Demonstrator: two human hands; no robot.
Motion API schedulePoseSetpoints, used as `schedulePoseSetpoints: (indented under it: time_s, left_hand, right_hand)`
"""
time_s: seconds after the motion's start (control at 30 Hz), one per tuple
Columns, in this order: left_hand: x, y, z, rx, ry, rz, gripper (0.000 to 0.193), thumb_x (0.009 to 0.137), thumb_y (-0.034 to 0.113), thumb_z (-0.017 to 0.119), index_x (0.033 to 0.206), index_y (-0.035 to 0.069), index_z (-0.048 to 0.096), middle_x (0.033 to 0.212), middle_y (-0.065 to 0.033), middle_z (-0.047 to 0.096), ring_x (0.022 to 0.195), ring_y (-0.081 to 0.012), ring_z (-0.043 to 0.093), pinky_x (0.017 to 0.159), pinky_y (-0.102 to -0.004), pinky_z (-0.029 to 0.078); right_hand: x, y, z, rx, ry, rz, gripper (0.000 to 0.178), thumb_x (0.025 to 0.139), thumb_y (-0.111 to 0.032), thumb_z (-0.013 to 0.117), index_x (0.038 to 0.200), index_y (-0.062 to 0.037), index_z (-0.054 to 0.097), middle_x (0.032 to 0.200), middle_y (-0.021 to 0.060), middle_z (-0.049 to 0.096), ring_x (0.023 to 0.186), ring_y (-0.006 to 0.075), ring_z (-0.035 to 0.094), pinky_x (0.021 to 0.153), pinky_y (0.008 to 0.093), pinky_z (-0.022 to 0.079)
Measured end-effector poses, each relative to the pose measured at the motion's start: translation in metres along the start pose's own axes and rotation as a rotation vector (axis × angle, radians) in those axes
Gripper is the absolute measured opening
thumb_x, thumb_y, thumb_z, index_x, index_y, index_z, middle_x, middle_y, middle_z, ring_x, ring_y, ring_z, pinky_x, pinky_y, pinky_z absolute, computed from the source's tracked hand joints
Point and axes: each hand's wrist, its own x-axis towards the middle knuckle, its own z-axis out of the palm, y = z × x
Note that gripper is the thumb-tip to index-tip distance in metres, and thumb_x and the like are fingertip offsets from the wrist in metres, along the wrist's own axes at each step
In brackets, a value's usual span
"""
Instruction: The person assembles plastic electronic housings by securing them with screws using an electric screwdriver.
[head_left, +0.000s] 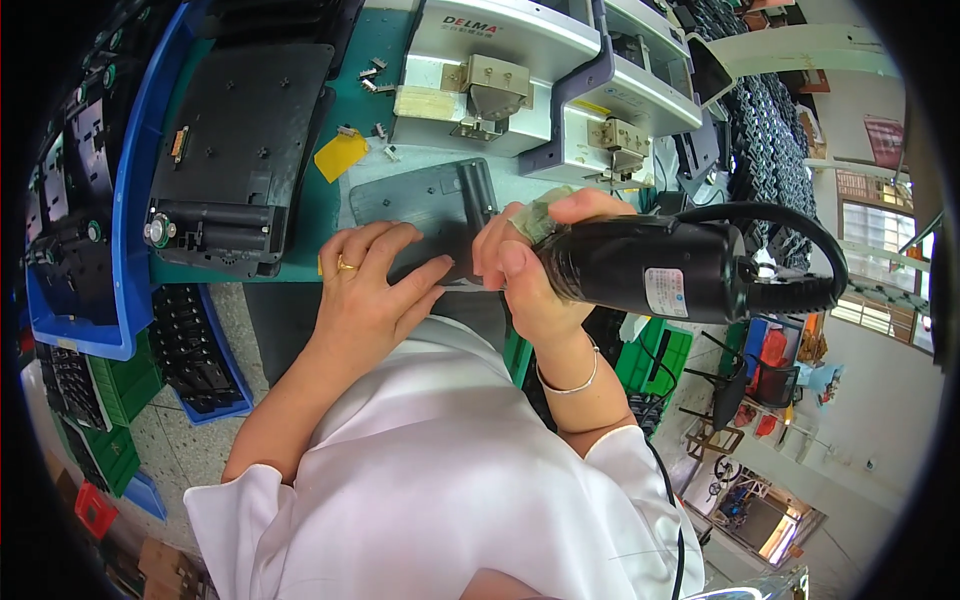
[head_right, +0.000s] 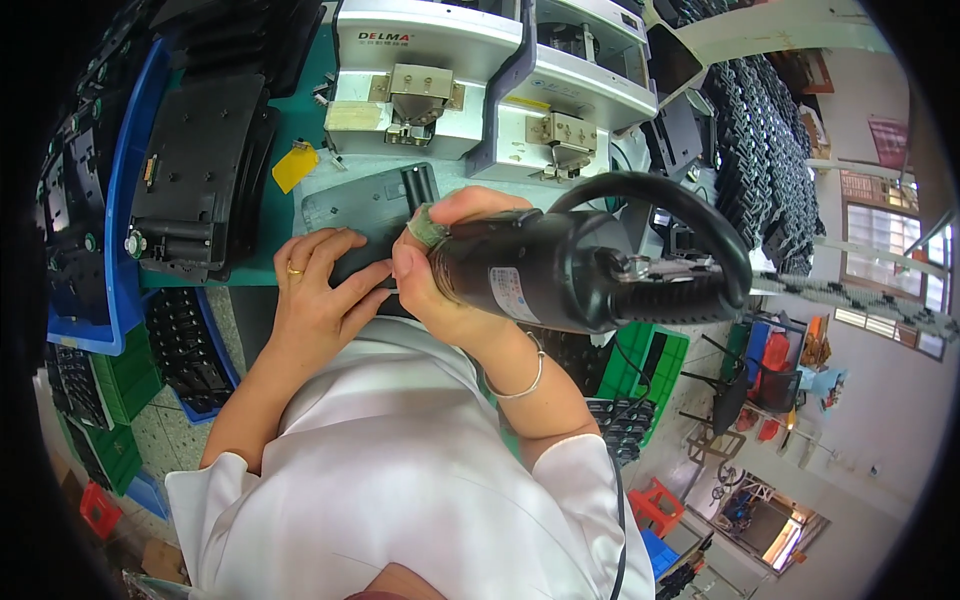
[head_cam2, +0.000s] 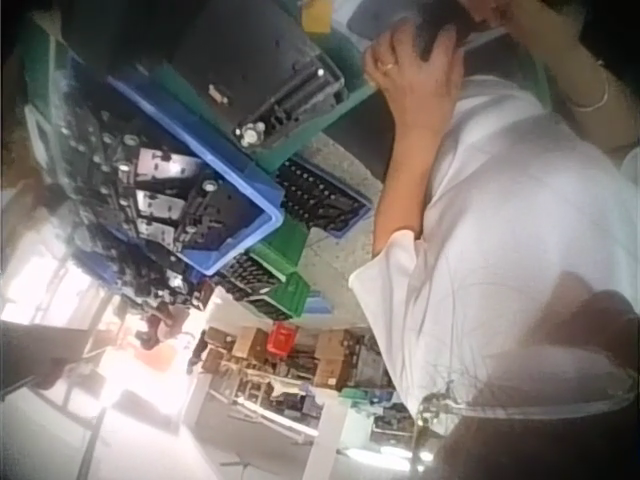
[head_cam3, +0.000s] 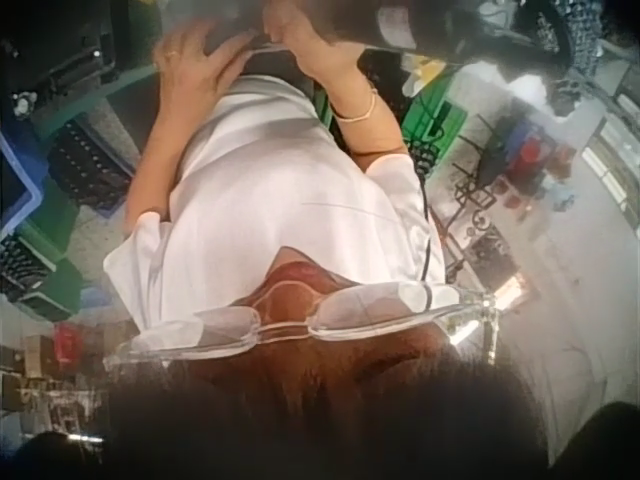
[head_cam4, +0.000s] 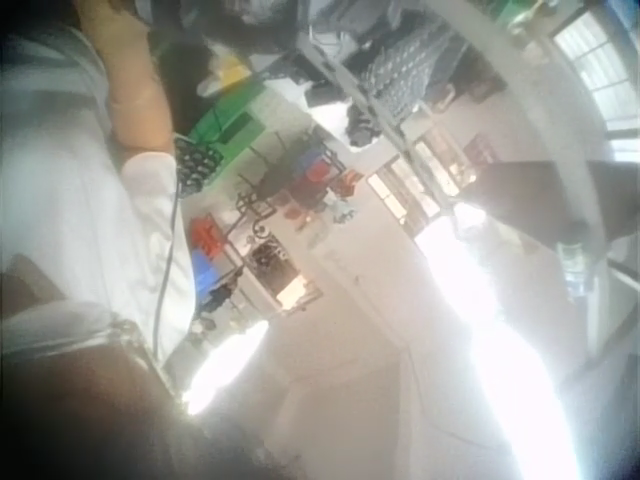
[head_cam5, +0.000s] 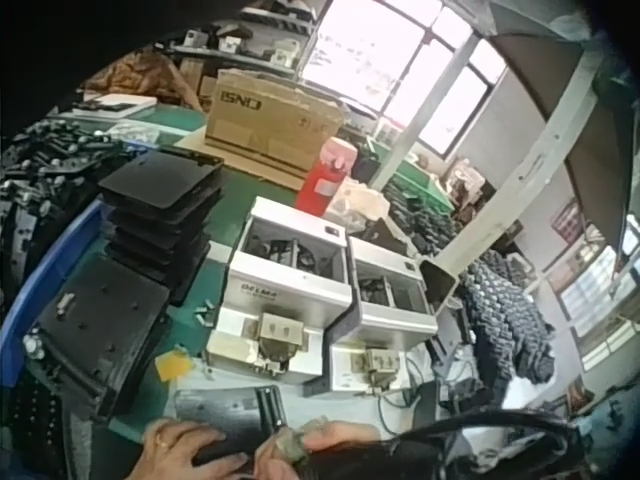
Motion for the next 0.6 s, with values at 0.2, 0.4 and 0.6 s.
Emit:
schedulePoseSetpoints:
  time_s: [0.2, 0.4, 0.6]
  left_hand:
    - [0.004, 0.000, 0.002, -0.021, -0.015, -0.034, 0.032, 0.072, 0.024, 0.075, 0.102, 0.016, 0.065, 0.115, -0.0020, 0.054, 0.112, -0.0217, 0.049, 0.097, -0.0438, 0.030]
    - [0.008, 0.006, -0.001, -0.009, -0.021, -0.027, 0.029, 0.071, 0.024, 0.076, 0.097, 0.016, 0.066, 0.112, -0.0016, 0.056, 0.112, -0.0216, 0.050, 0.096, -0.0435, 0.030]
    - [0.012, 0.005, -0.004, -0.034, -0.041, 0.015, 0.032, 0.069, 0.020, 0.079, 0.098, 0.014, 0.067, 0.109, -0.0026, 0.059, 0.108, -0.0242, 0.054, 0.096, -0.0439, 0.032]
  right_hand:
    - [-0.003, -0.002, 0.008, -0.067, -0.039, -0.014, 0.040, 0.087, 0.003, 0.058, 0.111, -0.0111, 0.031, 0.060, 0.0050, 0.047, 0.047, 0.0163, 0.047, 0.047, 0.0342, 0.045]
    - [-0.009, -0.003, 0.006, -0.068, 0.029, -0.023, 0.043, 0.087, -0.002, 0.063, 0.115, -0.0111, 0.032, 0.060, 0.0032, 0.048, 0.047, 0.0162, 0.048, 0.050, 0.0351, 0.047]
    - [0.006, -0.035, -0.033, 0.160, 0.307, -0.272, 0.044, 0.088, -0.003, 0.058, 0.124, -0.0120, 0.034, 0.064, 0.0067, 0.050, 0.050, 0.0178, 0.051, 0.051, 0.0340, 0.049]
